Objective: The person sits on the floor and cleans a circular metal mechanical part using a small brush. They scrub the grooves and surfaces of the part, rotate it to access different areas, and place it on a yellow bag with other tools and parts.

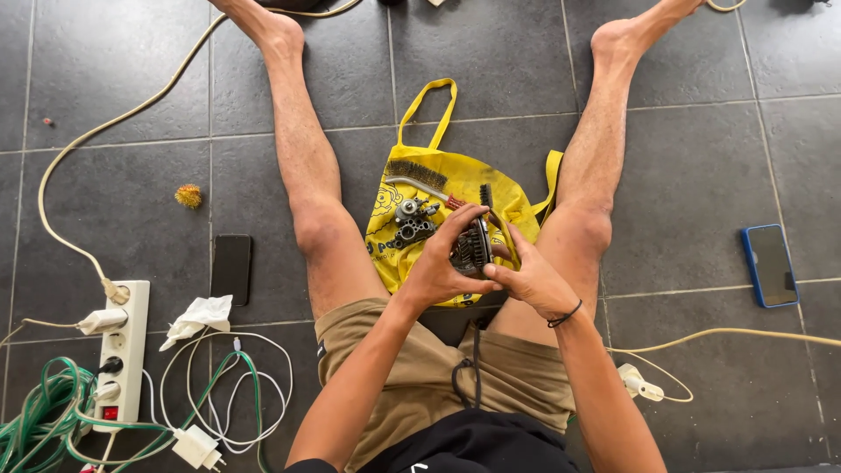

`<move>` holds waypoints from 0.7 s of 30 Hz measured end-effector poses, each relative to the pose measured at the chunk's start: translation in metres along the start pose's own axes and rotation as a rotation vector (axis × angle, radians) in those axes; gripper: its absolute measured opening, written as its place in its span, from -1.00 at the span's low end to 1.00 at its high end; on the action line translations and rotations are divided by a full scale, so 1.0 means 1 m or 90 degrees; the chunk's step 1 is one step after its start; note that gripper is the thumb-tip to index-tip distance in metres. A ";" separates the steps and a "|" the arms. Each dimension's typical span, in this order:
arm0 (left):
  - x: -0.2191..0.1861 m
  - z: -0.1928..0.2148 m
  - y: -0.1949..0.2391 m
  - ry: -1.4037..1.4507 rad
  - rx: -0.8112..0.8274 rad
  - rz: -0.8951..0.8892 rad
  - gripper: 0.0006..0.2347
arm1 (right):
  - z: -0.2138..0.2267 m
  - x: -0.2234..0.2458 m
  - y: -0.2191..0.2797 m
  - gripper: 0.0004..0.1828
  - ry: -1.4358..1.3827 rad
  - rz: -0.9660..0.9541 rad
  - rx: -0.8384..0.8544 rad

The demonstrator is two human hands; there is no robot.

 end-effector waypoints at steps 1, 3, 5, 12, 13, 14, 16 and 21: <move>-0.001 0.001 0.001 -0.009 -0.013 -0.012 -0.12 | 0.002 0.005 0.005 0.15 0.018 -0.029 -0.035; 0.000 0.002 0.003 -0.015 -0.026 -0.024 -0.14 | 0.013 -0.009 -0.003 0.30 0.037 -0.058 -0.070; 0.000 0.001 0.005 -0.004 -0.032 -0.039 -0.17 | 0.025 -0.033 -0.029 0.23 -0.062 0.027 -0.031; 0.002 0.006 0.013 -0.051 -0.005 -0.040 -0.17 | -0.016 0.057 0.019 0.39 0.230 0.161 -0.126; 0.008 0.006 0.016 -0.101 0.008 -0.017 -0.15 | -0.013 0.060 0.021 0.41 0.322 0.148 -0.165; 0.013 0.007 0.019 -0.151 0.020 0.007 -0.14 | -0.011 0.065 0.024 0.43 0.413 0.134 -0.204; 0.024 0.011 0.026 -0.170 0.025 0.025 -0.12 | -0.016 0.063 0.022 0.42 0.479 0.119 -0.210; 0.045 0.022 0.047 -0.189 0.032 0.105 -0.03 | -0.030 0.045 0.006 0.33 0.636 0.124 -0.217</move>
Point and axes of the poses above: each hand's wrist, its own y-axis away from the middle knuckle, its own z-axis out of the back of the hand, x = y × z, the point moved 10 cm from there along -y, towards the middle knuckle, and after that the axes turned 7 degrees about -x, right-handed, at the moved point
